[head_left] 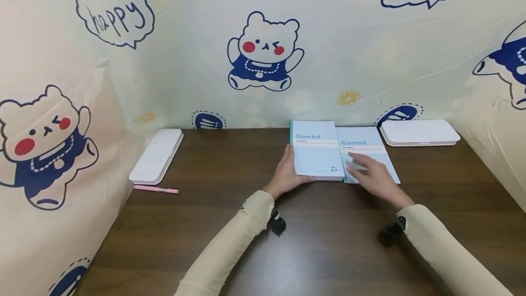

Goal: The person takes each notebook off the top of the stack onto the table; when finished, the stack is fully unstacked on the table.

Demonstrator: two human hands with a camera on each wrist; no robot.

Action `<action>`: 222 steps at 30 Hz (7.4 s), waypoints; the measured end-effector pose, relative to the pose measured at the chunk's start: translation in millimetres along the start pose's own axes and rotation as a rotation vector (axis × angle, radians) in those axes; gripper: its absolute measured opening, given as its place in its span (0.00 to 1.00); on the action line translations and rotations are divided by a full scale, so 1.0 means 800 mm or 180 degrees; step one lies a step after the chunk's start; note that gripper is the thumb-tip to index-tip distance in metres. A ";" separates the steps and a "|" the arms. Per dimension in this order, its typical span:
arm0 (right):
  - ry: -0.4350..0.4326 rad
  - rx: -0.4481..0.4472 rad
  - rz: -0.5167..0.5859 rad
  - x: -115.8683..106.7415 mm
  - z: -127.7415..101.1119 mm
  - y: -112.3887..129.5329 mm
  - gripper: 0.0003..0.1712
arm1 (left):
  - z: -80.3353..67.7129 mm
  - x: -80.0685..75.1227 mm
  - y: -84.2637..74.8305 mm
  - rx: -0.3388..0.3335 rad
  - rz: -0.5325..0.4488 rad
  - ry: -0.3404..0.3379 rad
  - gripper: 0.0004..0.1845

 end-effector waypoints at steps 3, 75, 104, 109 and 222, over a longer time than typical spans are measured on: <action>0.0326 -0.0073 0.0123 0.020 0.004 0.021 0.38 | 0.001 0.000 0.000 -0.0002 0.0021 -0.0006 0.63; 0.0407 -0.0127 -0.0188 0.041 0.005 0.031 0.33 | -0.064 -0.174 0.084 -0.1772 -0.2188 -0.0872 0.24; 0.0462 -0.0146 -0.0300 0.040 0.006 0.036 0.32 | -0.038 -0.131 0.111 -0.0862 0.0270 -0.0294 0.26; 0.0473 -0.0116 -0.0312 0.038 0.006 0.033 0.32 | -0.035 -0.127 0.110 -0.0882 0.0290 -0.0242 0.25; 0.1036 0.0041 -0.0781 0.050 0.020 0.024 0.52 | -0.145 -0.219 0.166 -0.1763 -0.2624 -0.1243 0.28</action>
Point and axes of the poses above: each hand's wrist, its own z-axis towards the middle knuckle, its own x-axis out of the palm, y = z × x, the point moved 3 cm from there along z, towards the middle knuckle, and after that the axes turned 2 degrees about -x, right-handed, at the moved point
